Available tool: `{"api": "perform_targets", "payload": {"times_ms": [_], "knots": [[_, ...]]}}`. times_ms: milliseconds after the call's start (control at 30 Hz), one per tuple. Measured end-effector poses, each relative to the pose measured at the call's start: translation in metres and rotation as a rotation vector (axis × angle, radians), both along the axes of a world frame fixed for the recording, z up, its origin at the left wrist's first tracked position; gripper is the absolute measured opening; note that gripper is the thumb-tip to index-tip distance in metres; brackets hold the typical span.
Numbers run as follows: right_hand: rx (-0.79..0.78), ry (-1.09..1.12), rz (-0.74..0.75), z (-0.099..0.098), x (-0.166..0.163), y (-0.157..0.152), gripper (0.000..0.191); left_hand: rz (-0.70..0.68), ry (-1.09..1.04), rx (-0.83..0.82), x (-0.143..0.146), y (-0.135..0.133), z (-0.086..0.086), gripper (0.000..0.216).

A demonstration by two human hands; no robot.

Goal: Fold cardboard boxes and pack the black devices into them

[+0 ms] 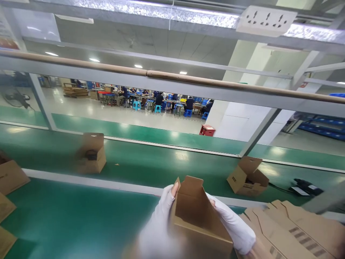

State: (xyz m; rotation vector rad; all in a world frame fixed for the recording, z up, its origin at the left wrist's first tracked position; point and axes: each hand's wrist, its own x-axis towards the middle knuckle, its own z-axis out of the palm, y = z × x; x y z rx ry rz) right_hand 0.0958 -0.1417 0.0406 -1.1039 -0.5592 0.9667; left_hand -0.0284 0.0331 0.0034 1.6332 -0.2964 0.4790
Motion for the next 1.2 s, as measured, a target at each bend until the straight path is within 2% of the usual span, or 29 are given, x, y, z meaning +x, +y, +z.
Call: {"api": "perform_targets", "payload": {"times_ms": [133, 267, 400, 500, 667, 800, 1067, 1200], "knots": [[-0.031, -0.117, -0.069, -0.012, -0.001, -0.008, 0.054, -0.020, 0.042, -0.030, 0.002, -0.010, -0.006, 0.098], [-0.041, -0.016, -0.012, -0.036, -0.006, -0.016, 0.061, -0.050, 0.076, -0.016, 0.000, -0.022, -0.018, 0.093], [-0.047, 0.090, 0.005, -0.063, -0.015, -0.024, 0.044, -0.094, 0.128, 0.063, -0.013, -0.026, -0.036, 0.084], [-0.091, 0.174, 0.003, -0.075, -0.023, -0.026, 0.035, -0.097, 0.188, 0.100, -0.028, -0.022, -0.046, 0.078], [-0.166, 0.231, 0.103, -0.082, -0.030, -0.024, 0.035, -0.120, 0.230, 0.093, -0.042, -0.019, -0.053, 0.081], [-0.220, 0.185, 0.102, -0.084, -0.034, -0.024, 0.034, -0.152, 0.223, 0.075, -0.047, -0.021, -0.055, 0.078], [-0.110, 0.307, 0.137, -0.095, -0.037, -0.030, 0.028, -0.168, 0.227, 0.094, -0.059, -0.022, -0.058, 0.077], [-0.105, 0.327, 0.150, -0.095, -0.041, -0.029, 0.028, -0.164, 0.226, 0.101, -0.061, -0.023, -0.058, 0.074]]}}
